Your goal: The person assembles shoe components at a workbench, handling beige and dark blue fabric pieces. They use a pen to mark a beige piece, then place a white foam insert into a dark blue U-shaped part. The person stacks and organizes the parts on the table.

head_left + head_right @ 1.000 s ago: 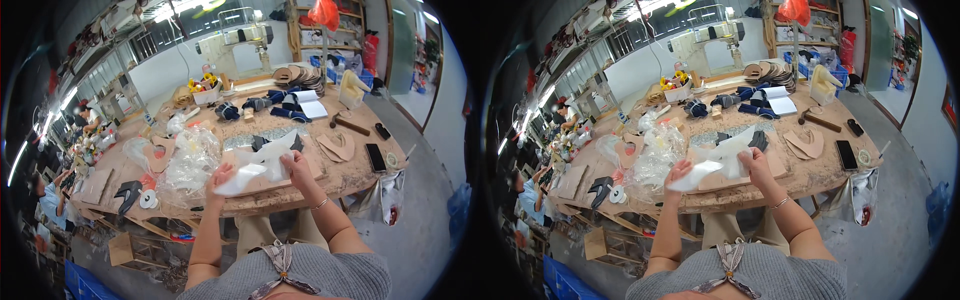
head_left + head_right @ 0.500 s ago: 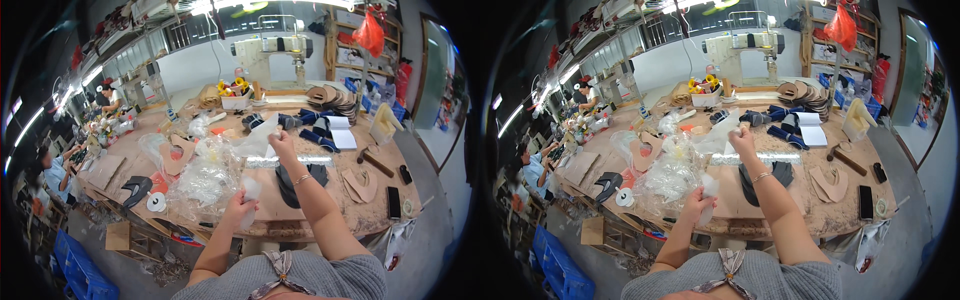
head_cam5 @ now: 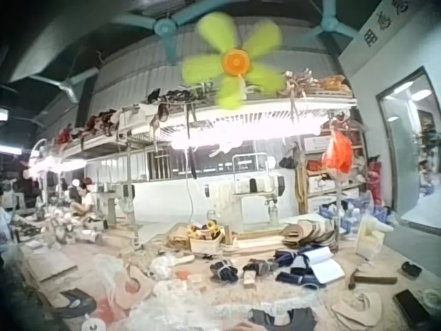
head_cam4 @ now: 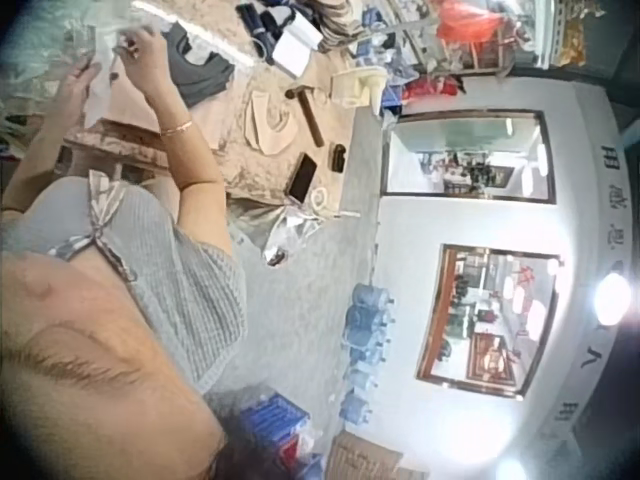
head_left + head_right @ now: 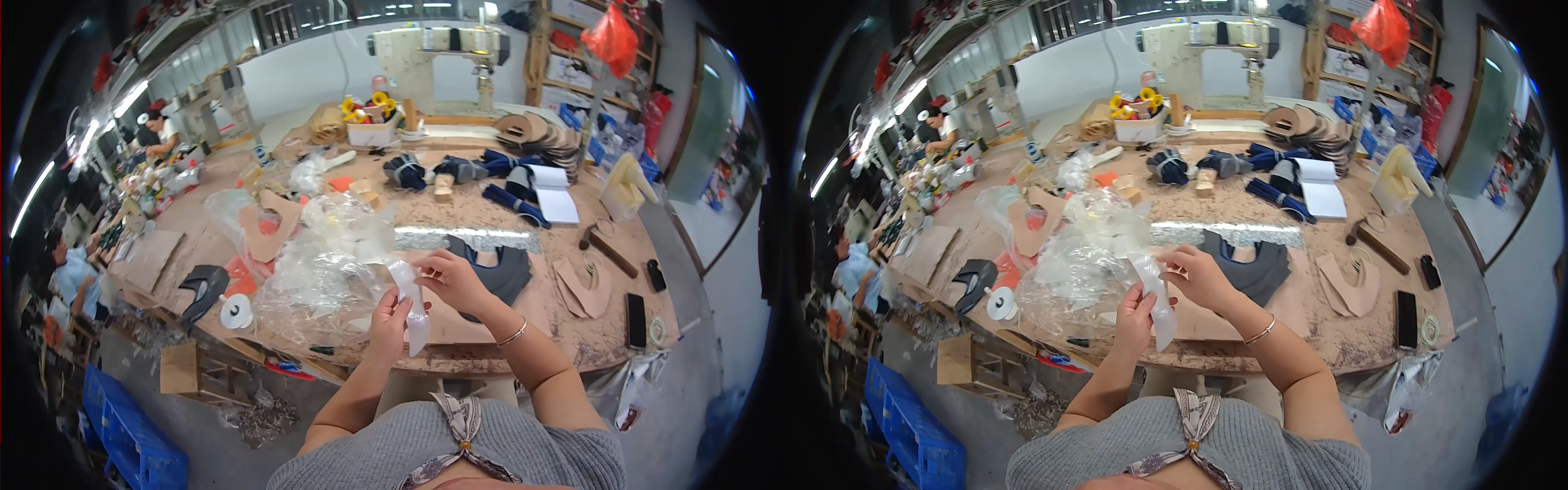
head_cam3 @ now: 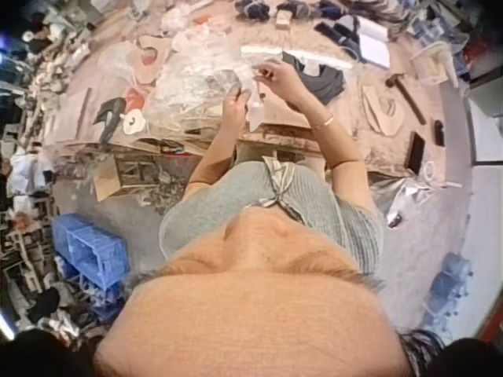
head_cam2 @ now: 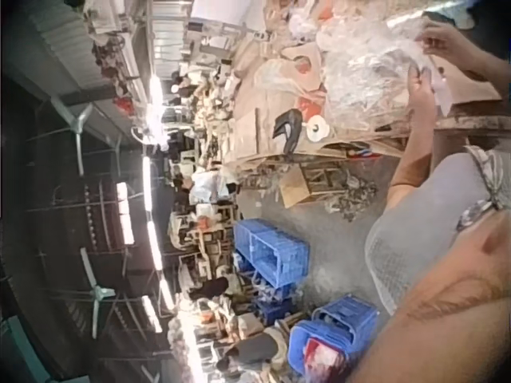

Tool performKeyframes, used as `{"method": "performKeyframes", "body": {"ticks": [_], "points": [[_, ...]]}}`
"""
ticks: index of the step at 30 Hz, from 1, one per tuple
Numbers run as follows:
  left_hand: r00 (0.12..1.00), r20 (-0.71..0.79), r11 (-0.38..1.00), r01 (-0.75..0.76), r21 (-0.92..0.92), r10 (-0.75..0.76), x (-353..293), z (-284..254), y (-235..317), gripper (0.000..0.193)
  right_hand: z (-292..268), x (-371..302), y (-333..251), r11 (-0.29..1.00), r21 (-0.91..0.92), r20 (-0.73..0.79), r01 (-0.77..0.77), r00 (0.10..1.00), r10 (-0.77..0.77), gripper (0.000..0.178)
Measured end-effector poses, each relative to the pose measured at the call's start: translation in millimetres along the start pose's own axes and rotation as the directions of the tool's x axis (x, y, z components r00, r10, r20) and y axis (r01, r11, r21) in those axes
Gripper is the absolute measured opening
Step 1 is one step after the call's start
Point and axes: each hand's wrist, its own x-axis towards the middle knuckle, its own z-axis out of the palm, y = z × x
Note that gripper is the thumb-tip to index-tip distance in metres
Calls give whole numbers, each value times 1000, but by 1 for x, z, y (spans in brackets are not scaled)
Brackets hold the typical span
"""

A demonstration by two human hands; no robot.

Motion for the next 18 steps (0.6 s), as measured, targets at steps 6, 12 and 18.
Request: {"method": "performKeyframes", "body": {"ticks": [6, 12, 18], "points": [[993, 31, 993, 117, -20, -117, 12, 15, -18, 24, -19, -38, 14, 972, 181, -39, -152, 986, 161, 14], [995, -53, 990, 84, -111, -90, 13, 27, -22, 13, -20, -60, 5, 994, 20, -136, 110, 985, -107, 12], [993, -111, 997, 40, -67, -48, 22, 27, -36, 15, -26, -82, -6, 949, -155, -142, 276, 944, -298, 12]]}}
